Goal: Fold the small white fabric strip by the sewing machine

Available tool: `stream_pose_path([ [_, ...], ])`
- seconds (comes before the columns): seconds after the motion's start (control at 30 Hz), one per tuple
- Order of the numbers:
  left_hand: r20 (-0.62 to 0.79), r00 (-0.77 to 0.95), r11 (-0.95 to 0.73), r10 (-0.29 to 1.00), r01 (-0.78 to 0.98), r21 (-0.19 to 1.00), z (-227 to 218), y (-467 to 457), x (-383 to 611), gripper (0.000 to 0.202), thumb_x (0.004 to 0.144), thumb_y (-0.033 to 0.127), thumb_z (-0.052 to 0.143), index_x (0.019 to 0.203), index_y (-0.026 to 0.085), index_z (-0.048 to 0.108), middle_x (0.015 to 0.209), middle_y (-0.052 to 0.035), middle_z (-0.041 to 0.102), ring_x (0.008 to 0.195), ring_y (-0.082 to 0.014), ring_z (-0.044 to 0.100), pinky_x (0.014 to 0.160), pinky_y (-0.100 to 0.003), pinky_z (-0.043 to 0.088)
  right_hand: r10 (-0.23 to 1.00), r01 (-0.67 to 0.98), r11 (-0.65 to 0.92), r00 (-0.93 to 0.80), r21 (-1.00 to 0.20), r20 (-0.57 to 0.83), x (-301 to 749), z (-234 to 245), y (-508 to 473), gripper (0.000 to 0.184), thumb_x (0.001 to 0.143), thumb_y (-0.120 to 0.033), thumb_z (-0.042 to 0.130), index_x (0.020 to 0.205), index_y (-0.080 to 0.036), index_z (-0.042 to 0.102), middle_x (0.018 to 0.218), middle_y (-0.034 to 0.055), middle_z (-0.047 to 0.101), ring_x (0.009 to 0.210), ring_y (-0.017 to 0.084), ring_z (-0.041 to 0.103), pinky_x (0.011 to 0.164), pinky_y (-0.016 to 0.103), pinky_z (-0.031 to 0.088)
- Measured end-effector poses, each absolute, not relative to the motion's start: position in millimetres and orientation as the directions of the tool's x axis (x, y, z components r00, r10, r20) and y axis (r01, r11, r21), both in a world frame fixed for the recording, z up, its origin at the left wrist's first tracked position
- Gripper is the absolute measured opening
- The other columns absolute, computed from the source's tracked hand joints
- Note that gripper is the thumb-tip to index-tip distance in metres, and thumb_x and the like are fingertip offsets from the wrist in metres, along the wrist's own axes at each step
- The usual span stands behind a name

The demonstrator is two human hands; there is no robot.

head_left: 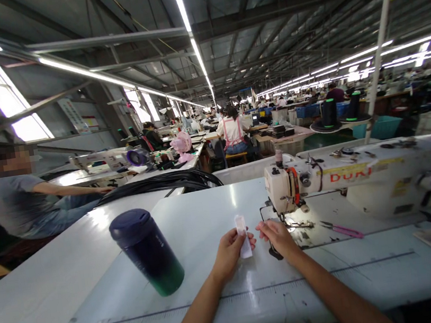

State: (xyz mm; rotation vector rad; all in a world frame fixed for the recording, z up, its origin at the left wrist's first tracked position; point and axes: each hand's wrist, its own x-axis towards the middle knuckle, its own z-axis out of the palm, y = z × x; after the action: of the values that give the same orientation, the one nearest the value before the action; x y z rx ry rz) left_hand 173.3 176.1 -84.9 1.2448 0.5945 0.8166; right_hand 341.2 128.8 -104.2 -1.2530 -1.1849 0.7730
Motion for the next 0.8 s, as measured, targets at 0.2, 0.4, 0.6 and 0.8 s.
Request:
stream_pose_path([
  [0.2, -0.005, 0.706, 0.165, 0.708, -0.158, 0.974, -83, 169, 178, 0.041, 0.08, 0.042, 0.069, 0.098, 0.008, 0.058, 0.081, -0.0066, 0.066, 0.065, -0.0119, 0.062, 0.063, -0.022, 0.052, 0.933, 0.159, 0.224, 0.249, -0.962, 0.258, 337, -103, 128, 0.049, 0.081, -0.06, 0.057, 0.081, -0.012, 0.065, 0.069, 0.0043, 0.06, 0.068, 0.016, 0.054, 0.063, 0.028, 0.041],
  [0.4, -0.027, 0.736, 0.139, 0.677, -0.091, 0.986, -81, 165, 179, 0.043, 0.076, 0.046, 0.072, 0.094, 0.009, 0.058, 0.08, -0.0062, 0.066, 0.063, -0.0116, 0.06, 0.059, -0.022, 0.049, 0.932, 0.136, 0.218, 0.264, -0.967, 0.247, 338, -105, 128, 0.043, 0.081, -0.053, 0.06, 0.085, -0.011, 0.066, 0.07, 0.0058, 0.063, 0.062, 0.015, 0.054, 0.057, 0.026, 0.04],
  [0.6, -0.035, 0.752, 0.169, 0.658, -0.102, 0.98, -83, 165, 177, 0.041, 0.076, 0.041, 0.073, 0.098, 0.01, 0.058, 0.084, -0.0064, 0.065, 0.067, -0.0143, 0.063, 0.064, -0.025, 0.052, 0.93, 0.127, 0.211, 0.279, -0.969, 0.239, 338, -106, 127, 0.039, 0.081, -0.051, 0.06, 0.08, -0.012, 0.064, 0.066, 0.0035, 0.061, 0.058, 0.013, 0.055, 0.054, 0.025, 0.042],
  [0.8, -0.035, 0.794, 0.177, 0.607, -0.092, 0.98, -76, 161, 178, 0.033, 0.081, 0.038, 0.067, 0.1, 0.012, 0.059, 0.096, -0.0098, 0.066, 0.072, -0.0155, 0.065, 0.064, -0.024, 0.053, 0.938, 0.036, 0.236, 0.252, -0.971, 0.237, 337, -103, 126, 0.04, 0.082, -0.053, 0.06, 0.076, -0.014, 0.059, 0.059, 0.0002, 0.056, 0.052, 0.012, 0.052, 0.051, 0.024, 0.041],
])
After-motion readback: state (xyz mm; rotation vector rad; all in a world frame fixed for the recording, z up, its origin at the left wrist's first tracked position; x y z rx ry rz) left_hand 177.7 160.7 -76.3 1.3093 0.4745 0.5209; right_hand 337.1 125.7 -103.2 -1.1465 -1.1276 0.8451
